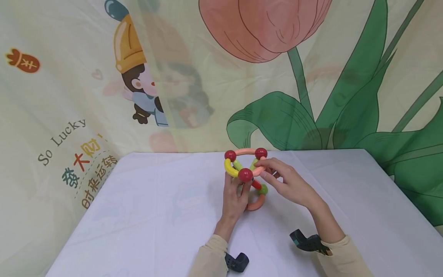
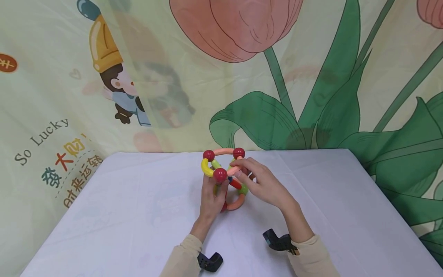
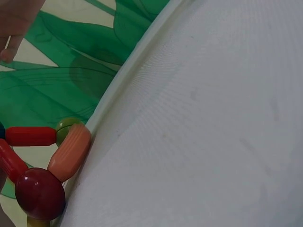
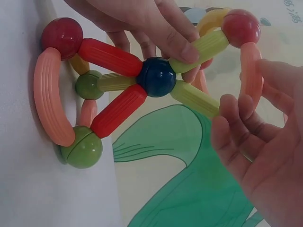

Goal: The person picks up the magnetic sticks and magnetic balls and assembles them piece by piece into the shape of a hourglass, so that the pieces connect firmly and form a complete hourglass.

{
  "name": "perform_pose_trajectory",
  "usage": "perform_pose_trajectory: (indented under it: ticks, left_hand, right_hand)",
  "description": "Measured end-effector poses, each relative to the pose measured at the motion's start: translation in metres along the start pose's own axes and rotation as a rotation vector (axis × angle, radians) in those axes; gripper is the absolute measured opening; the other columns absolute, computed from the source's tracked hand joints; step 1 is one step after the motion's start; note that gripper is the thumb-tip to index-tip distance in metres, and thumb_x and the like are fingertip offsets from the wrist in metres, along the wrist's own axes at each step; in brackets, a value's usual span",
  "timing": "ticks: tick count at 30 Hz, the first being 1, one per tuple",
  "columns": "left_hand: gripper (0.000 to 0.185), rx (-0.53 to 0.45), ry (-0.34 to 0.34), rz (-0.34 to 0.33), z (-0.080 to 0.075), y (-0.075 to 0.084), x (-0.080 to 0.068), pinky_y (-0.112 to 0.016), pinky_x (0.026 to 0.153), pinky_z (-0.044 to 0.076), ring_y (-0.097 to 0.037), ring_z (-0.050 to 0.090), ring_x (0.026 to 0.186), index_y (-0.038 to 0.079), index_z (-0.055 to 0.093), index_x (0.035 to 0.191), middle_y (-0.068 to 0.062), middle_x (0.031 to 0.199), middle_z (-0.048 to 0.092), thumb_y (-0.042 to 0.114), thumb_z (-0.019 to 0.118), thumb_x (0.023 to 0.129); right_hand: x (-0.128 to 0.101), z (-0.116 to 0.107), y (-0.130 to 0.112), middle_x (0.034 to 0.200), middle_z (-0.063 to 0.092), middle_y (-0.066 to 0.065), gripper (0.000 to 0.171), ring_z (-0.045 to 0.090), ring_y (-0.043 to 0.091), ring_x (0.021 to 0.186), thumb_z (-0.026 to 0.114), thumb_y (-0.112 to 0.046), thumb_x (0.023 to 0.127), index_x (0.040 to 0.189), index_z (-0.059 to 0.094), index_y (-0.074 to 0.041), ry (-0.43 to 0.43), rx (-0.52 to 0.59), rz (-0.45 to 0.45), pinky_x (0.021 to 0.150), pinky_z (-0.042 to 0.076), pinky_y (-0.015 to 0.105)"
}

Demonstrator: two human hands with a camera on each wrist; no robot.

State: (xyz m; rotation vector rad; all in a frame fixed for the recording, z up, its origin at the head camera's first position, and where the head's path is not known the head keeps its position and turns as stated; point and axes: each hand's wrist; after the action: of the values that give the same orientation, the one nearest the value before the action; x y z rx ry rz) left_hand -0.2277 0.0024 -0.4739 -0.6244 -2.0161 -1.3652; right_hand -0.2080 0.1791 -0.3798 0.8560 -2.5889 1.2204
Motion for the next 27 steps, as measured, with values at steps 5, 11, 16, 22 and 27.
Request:
perform_pose_trajectory:
  ticks: [5,11,16,22,27]
  left_hand:
    - [0.031,-0.013,0.001,-0.003,-0.003,0.01,0.003,-0.033,0.098,0.047,-0.026,0.042,0.124,0.009,0.062,0.116,-0.014,0.136,0.039,0.004,0.066,0.085]
    - [0.029,-0.025,-0.003,0.004,-0.014,0.033,0.008,-0.03,0.095,0.048,-0.023,0.043,0.118,0.006,0.063,0.113,-0.013,0.127,0.043,0.0,0.064,0.085]
    - [0.028,-0.028,0.005,0.025,-0.011,0.029,0.008,-0.03,0.09,0.051,-0.024,0.045,0.115,0.007,0.062,0.112,-0.013,0.124,0.044,0.0,0.064,0.085]
    - [0.031,-0.016,0.0,0.011,-0.001,0.006,0.002,-0.031,0.084,0.054,-0.025,0.044,0.12,0.01,0.06,0.116,-0.013,0.132,0.041,0.005,0.064,0.086]
    - [0.041,-0.033,-0.041,-0.033,0.0,0.002,-0.001,-0.038,0.099,0.046,-0.021,0.034,0.134,0.019,0.054,0.13,-0.005,0.146,0.033,0.011,0.06,0.09]
  right_hand:
    - [-0.001,-0.002,0.001,0.103,0.06,-0.003,0.038,0.056,0.013,0.084,0.058,-0.021,0.094,0.131,0.052,-0.017,-0.016,0.043,0.026,0.071,0.051,0.024]
    - [0.0,-0.004,0.006,0.09,0.056,0.004,0.047,0.057,0.015,0.075,0.059,-0.017,0.093,0.137,0.042,-0.02,0.02,0.118,0.073,0.069,0.051,0.025]
    - [0.004,-0.001,0.013,0.097,0.053,0.007,0.043,0.055,0.017,0.082,0.054,-0.016,0.096,0.137,0.041,-0.016,0.166,0.166,0.095,0.067,0.05,0.025]
    - [0.008,0.004,0.017,0.145,0.035,0.012,0.056,0.047,0.029,0.124,0.047,-0.026,0.099,0.15,0.023,-0.023,0.155,0.31,0.2,0.083,0.05,0.021]
    - [0.009,0.008,0.014,0.148,0.036,0.011,0.053,0.049,0.031,0.123,0.044,-0.024,0.1,0.149,0.025,-0.022,0.071,0.427,0.17,0.088,0.05,0.024]
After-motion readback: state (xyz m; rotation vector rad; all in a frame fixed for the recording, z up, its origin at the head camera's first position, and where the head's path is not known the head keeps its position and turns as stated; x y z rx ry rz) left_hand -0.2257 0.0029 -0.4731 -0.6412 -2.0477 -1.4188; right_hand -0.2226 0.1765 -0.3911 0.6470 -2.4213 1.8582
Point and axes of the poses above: each hand's wrist, its own x-axis towards the middle knuckle, its own z-axis out of the palm, y = z × x
